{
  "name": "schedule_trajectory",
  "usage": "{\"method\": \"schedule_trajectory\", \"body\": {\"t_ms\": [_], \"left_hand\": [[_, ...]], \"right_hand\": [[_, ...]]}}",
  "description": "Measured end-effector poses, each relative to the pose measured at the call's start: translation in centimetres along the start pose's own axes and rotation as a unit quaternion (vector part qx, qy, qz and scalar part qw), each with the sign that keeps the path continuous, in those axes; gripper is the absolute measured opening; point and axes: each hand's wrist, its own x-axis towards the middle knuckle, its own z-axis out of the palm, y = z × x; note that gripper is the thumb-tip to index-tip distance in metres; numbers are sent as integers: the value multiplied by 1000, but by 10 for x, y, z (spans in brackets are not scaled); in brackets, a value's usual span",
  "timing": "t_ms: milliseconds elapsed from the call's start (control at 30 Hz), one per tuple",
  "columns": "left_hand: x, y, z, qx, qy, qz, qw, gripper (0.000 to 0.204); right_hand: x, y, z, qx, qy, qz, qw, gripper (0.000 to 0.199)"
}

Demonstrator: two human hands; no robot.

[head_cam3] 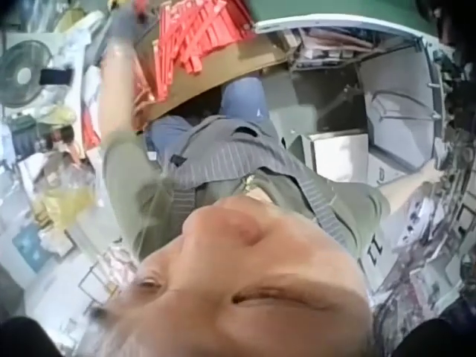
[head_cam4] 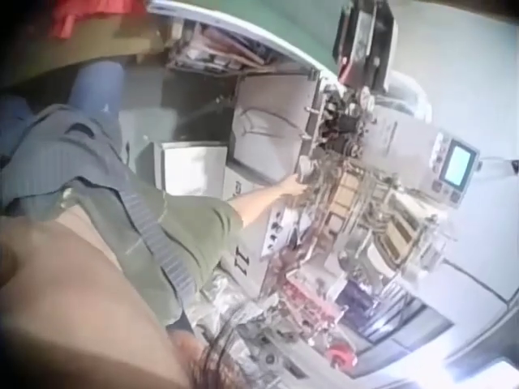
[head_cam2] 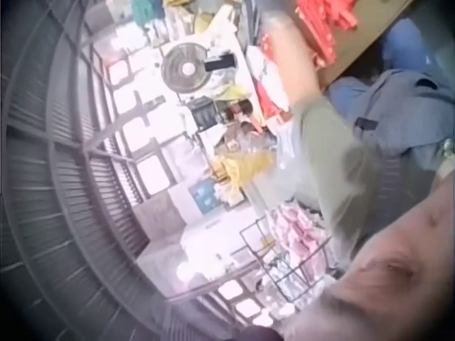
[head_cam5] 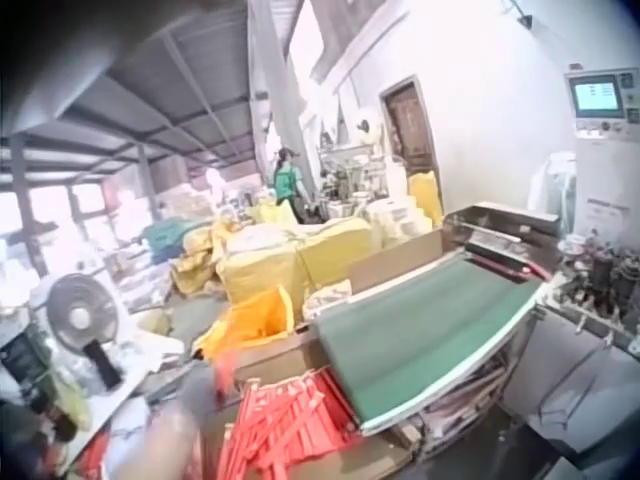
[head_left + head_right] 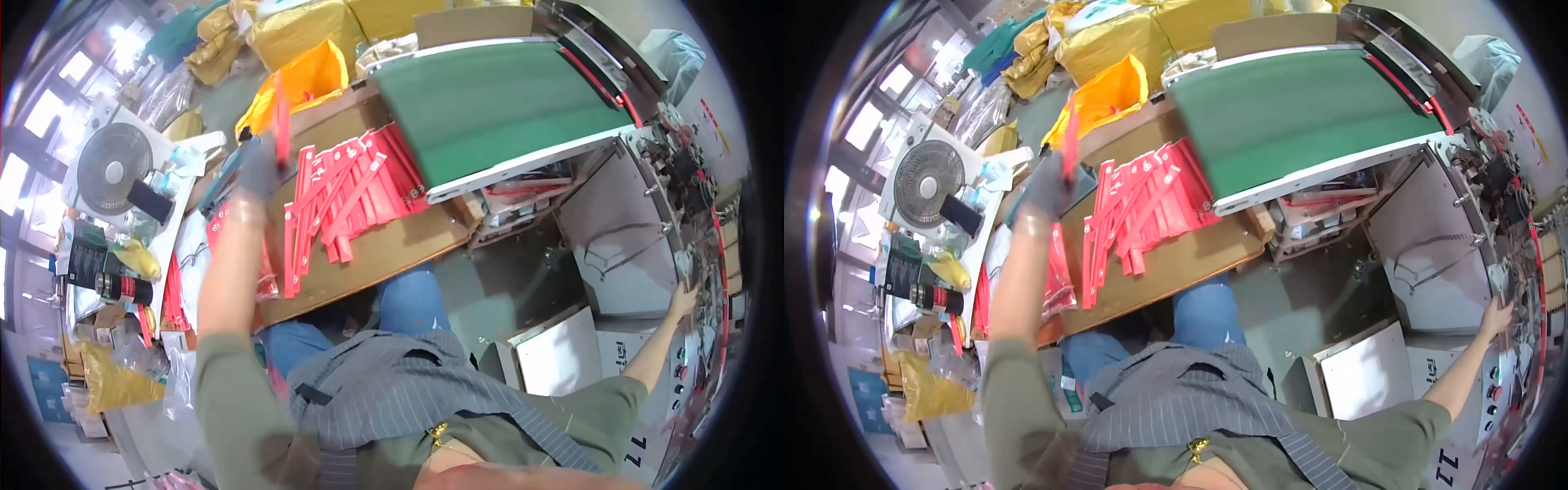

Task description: The recorder is packaging pink fabric items into plastic bags and placing them into cardboard boxes at a warehouse workstation.

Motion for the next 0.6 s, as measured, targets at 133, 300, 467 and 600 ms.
{"method": "schedule_trajectory", "body": {"t_ms": [133,300,467,600], "left_hand": [[113,-181,-2,-39,28,-199,979,47],[4,-27,27,29,-7,-169,985,31],[-175,23,73,11,-240,-335,911,48],[-214,29,104,-43,-109,-362,925,42]], "right_hand": [[-23,-88,-15,211,61,-175,960,55],[-210,-212,-150,417,-401,-53,814,31],[-333,-350,-194,440,-541,-190,691,23],[-420,-503,-246,522,-475,-408,579,26]]}}
